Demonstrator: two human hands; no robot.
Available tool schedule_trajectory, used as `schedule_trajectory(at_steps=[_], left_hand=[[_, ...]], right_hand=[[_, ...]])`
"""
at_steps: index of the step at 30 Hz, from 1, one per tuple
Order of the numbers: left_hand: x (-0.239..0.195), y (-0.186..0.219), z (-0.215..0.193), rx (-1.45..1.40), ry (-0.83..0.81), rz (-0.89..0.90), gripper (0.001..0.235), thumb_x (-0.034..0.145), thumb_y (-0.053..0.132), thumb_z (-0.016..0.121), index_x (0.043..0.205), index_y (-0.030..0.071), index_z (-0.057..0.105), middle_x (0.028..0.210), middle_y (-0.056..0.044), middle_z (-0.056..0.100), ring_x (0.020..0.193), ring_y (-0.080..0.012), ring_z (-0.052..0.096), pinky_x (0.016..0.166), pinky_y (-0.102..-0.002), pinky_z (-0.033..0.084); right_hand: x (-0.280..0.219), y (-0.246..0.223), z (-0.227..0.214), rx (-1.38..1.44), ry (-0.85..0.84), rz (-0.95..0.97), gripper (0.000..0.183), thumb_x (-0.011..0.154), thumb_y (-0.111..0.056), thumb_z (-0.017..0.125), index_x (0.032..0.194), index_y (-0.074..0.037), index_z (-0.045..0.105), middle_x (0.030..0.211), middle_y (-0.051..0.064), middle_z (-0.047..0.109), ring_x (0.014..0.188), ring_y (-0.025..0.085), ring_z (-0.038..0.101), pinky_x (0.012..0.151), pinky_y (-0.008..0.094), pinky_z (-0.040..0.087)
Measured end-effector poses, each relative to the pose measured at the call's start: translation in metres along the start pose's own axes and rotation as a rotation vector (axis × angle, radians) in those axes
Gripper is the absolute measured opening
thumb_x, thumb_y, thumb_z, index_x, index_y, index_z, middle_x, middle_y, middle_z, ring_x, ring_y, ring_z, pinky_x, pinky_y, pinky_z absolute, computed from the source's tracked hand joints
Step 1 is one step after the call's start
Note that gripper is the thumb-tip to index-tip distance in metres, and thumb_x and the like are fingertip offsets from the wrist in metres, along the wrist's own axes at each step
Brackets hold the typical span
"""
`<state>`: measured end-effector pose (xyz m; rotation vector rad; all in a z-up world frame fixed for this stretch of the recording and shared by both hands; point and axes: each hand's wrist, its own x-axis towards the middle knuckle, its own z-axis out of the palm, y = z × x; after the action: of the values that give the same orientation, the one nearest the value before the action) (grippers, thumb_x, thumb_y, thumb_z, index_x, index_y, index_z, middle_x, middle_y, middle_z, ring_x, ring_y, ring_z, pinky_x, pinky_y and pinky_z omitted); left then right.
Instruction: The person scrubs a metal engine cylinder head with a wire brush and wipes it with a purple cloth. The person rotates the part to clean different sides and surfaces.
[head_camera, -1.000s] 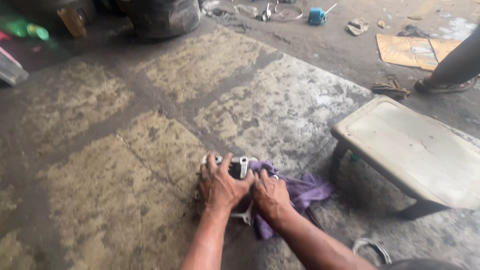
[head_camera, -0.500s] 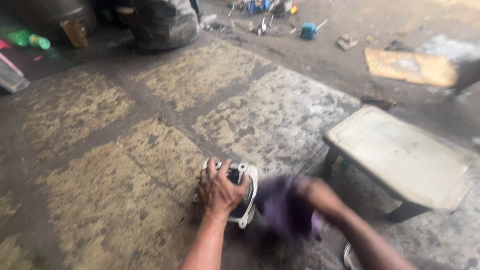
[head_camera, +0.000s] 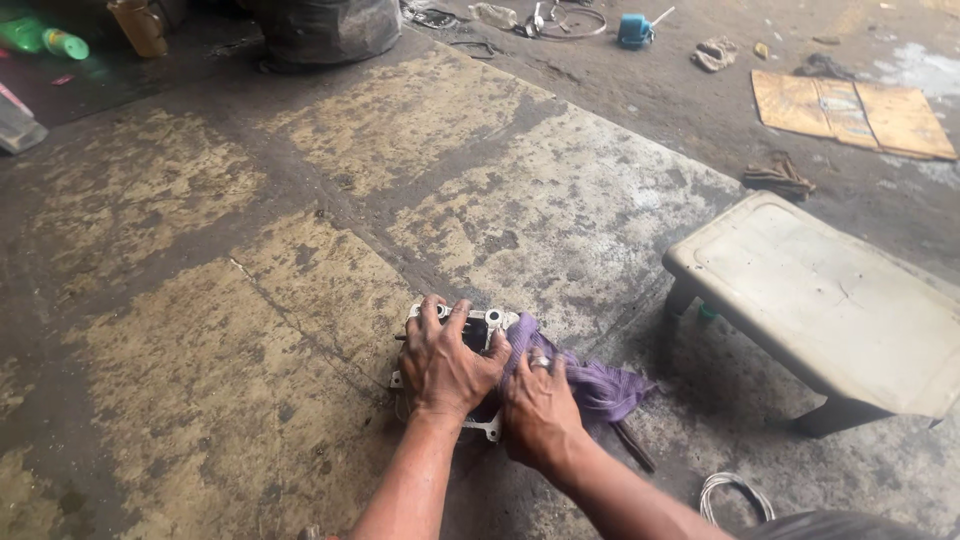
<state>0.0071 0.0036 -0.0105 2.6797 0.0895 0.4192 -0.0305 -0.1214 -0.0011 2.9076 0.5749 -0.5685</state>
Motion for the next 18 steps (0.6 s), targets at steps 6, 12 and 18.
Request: schedule_trajectory(at_steps=[6, 12, 18], left_hand=[[0.000, 0.011, -0.009, -0.008, -0.029, -0.055, 0.068, 0.075, 0.056, 0.066, 0.130, 0.016, 0.068, 0.150, -0.022, 0.046, 0.131, -0.0443, 0.049, 0.094, -0.055, 0.052], [-0.004, 0.013, -0.016, -0.017, -0.038, -0.079, 0.068, 0.074, 0.054, 0.066, 0.131, 0.016, 0.067, 0.149, -0.020, 0.047, 0.130, -0.0430, 0.050, 0.097, -0.054, 0.051], [-0.006, 0.011, -0.006, -0.014, -0.022, -0.062, 0.069, 0.073, 0.053, 0.067, 0.131, 0.016, 0.067, 0.152, -0.020, 0.044, 0.132, -0.0425, 0.047, 0.099, -0.055, 0.049]], right_hand=[[-0.034, 0.043, -0.034, 0.179, 0.033, -0.305, 0.044, 0.095, -0.021, 0.052, 0.137, -0.012, 0.058, 0.152, 0.012, 0.046, 0.148, 0.037, 0.034, 0.122, 0.060, 0.024], [-0.044, 0.073, 0.021, 0.990, -0.169, -0.270, 0.039, 0.105, -0.032, 0.043, 0.132, -0.015, 0.063, 0.125, 0.009, 0.069, 0.121, 0.027, 0.065, 0.112, 0.046, 0.048], [-0.010, 0.123, 0.027, 1.294, 0.548, 0.466, 0.042, 0.108, -0.035, 0.045, 0.128, -0.003, 0.064, 0.117, 0.021, 0.073, 0.108, 0.028, 0.070, 0.098, 0.041, 0.053]])
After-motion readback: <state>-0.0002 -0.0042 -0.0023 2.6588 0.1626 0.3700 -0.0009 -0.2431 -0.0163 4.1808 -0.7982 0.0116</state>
